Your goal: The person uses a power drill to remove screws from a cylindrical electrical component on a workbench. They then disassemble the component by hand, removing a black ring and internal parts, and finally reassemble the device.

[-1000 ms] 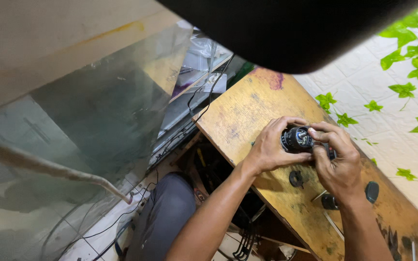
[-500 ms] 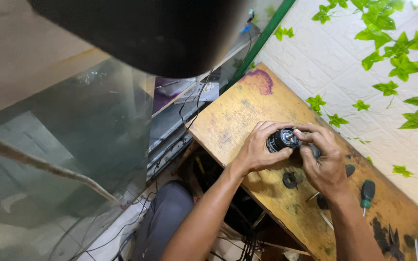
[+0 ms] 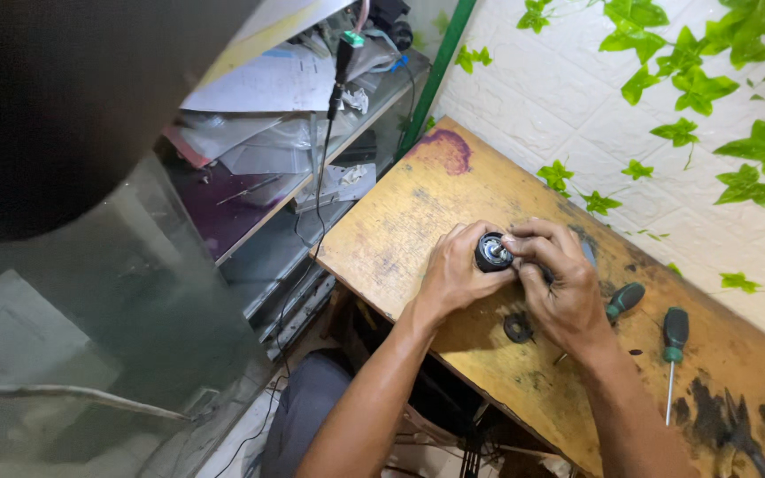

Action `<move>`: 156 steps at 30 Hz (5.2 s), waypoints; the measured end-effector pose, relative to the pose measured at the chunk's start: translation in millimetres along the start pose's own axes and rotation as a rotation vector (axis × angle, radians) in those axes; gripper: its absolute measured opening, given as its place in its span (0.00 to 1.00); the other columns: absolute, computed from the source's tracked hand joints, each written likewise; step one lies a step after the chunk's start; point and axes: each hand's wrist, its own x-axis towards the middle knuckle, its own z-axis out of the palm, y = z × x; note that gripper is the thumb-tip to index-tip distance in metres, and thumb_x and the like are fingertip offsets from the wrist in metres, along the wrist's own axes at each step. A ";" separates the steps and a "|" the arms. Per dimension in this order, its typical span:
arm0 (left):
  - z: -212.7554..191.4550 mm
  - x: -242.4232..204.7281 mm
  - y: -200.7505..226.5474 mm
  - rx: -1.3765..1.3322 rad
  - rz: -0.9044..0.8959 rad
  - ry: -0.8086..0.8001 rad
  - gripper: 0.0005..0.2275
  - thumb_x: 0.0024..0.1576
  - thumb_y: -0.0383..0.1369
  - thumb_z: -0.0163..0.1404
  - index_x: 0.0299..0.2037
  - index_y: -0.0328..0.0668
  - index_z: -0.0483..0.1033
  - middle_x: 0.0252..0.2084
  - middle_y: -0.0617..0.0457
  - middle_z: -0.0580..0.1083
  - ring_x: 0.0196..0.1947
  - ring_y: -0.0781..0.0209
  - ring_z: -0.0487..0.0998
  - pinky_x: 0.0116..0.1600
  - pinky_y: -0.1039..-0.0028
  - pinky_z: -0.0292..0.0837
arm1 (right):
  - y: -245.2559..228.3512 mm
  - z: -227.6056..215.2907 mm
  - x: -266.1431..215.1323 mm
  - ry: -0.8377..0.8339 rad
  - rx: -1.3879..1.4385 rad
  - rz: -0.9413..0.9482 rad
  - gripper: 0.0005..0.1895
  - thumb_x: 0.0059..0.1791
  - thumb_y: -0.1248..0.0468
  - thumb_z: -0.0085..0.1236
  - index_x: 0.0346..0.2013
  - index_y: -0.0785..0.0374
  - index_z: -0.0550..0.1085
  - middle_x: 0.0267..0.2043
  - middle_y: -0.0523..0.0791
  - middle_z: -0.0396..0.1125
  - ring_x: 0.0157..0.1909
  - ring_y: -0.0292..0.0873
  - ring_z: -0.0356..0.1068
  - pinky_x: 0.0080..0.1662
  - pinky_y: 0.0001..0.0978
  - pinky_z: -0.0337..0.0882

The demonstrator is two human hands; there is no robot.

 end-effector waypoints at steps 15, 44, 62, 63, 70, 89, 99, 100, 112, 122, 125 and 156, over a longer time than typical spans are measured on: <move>-14.3 16.8 26.6 -0.092 -0.030 -0.086 0.24 0.39 0.44 0.67 0.47 0.56 0.76 0.41 0.53 0.79 0.46 0.47 0.80 0.53 0.58 0.75 | -1.5 -1.1 1.1 0.005 0.023 0.028 0.13 0.47 0.75 0.50 0.38 0.58 0.79 0.49 0.49 0.72 0.60 0.62 0.70 0.61 0.55 0.67; -7.5 26.4 0.9 -0.198 -0.044 -0.326 0.18 0.41 0.39 0.65 0.39 0.44 0.75 0.35 0.41 0.76 0.41 0.37 0.78 0.48 0.54 0.72 | 6.5 -3.8 1.8 -0.037 0.003 0.016 0.13 0.48 0.75 0.50 0.38 0.57 0.79 0.50 0.49 0.71 0.64 0.62 0.68 0.62 0.56 0.65; -15.7 43.5 -5.8 -0.232 -0.070 -0.541 0.16 0.38 0.37 0.63 0.36 0.45 0.76 0.35 0.44 0.76 0.39 0.47 0.78 0.47 0.58 0.72 | 3.2 -3.8 5.6 -0.037 0.012 0.033 0.14 0.49 0.76 0.47 0.37 0.57 0.79 0.50 0.48 0.71 0.64 0.62 0.68 0.62 0.57 0.65; -17.4 44.5 -5.0 -0.236 -0.065 -0.556 0.16 0.38 0.37 0.63 0.36 0.44 0.76 0.35 0.44 0.76 0.40 0.48 0.78 0.47 0.59 0.72 | 2.4 -3.3 5.6 -0.031 0.023 0.039 0.14 0.49 0.76 0.47 0.37 0.57 0.79 0.50 0.48 0.72 0.64 0.62 0.68 0.62 0.57 0.65; -19.0 42.8 -6.3 -0.271 -0.037 -0.575 0.17 0.39 0.37 0.62 0.39 0.45 0.76 0.36 0.43 0.76 0.40 0.46 0.78 0.49 0.58 0.72 | 2.6 -3.8 5.5 -0.030 0.002 0.044 0.14 0.49 0.75 0.49 0.37 0.55 0.80 0.50 0.47 0.71 0.64 0.61 0.68 0.62 0.55 0.65; -13.3 25.1 1.3 -0.225 -0.098 -0.373 0.19 0.42 0.37 0.66 0.43 0.50 0.77 0.36 0.48 0.76 0.42 0.52 0.80 0.50 0.65 0.74 | 1.2 -13.5 14.9 -0.099 0.019 0.114 0.15 0.46 0.74 0.49 0.34 0.52 0.78 0.54 0.44 0.70 0.68 0.58 0.65 0.59 0.52 0.66; -9.5 18.5 8.6 -0.145 -0.107 -0.187 0.15 0.42 0.38 0.65 0.38 0.53 0.77 0.34 0.51 0.77 0.39 0.48 0.80 0.49 0.62 0.74 | 9.1 -13.8 18.3 -0.147 -0.004 0.097 0.08 0.47 0.69 0.57 0.33 0.50 0.78 0.53 0.43 0.71 0.68 0.57 0.65 0.59 0.48 0.64; -9.9 18.5 10.4 -0.146 -0.105 -0.191 0.15 0.42 0.38 0.65 0.38 0.53 0.77 0.34 0.51 0.77 0.39 0.48 0.80 0.49 0.62 0.74 | 7.5 -14.3 19.6 -0.143 -0.006 0.100 0.08 0.47 0.69 0.57 0.33 0.50 0.78 0.53 0.43 0.71 0.68 0.57 0.65 0.59 0.48 0.64; -4.1 15.4 17.5 -0.035 -0.103 -0.105 0.15 0.41 0.39 0.64 0.38 0.56 0.78 0.35 0.57 0.78 0.40 0.51 0.79 0.51 0.63 0.73 | 5.0 -16.5 19.3 -0.162 -0.022 0.149 0.05 0.48 0.66 0.59 0.32 0.50 0.77 0.53 0.41 0.71 0.69 0.53 0.64 0.59 0.46 0.64; -4.6 14.6 32.0 -0.074 -0.100 -0.003 0.13 0.41 0.34 0.61 0.37 0.54 0.78 0.35 0.55 0.78 0.39 0.49 0.79 0.50 0.64 0.73 | 7.4 -13.5 18.1 -0.172 -0.052 0.103 0.05 0.48 0.66 0.59 0.32 0.49 0.77 0.52 0.41 0.70 0.68 0.54 0.65 0.60 0.48 0.64; -4.3 14.7 30.2 -0.098 -0.107 0.003 0.14 0.40 0.33 0.62 0.38 0.53 0.78 0.37 0.56 0.79 0.40 0.50 0.79 0.50 0.64 0.74 | 10.2 -12.5 15.1 -0.163 -0.087 0.089 0.05 0.48 0.66 0.59 0.32 0.48 0.76 0.52 0.40 0.70 0.69 0.51 0.65 0.61 0.46 0.63; 14.9 2.9 6.0 -0.072 0.063 0.199 0.12 0.44 0.31 0.62 0.32 0.39 0.72 0.31 0.43 0.74 0.34 0.36 0.76 0.43 0.55 0.74 | -0.4 34.9 100.6 -0.191 -0.234 0.272 0.15 0.59 0.54 0.39 0.49 0.54 0.73 0.47 0.48 0.65 0.53 0.58 0.68 0.50 0.62 0.66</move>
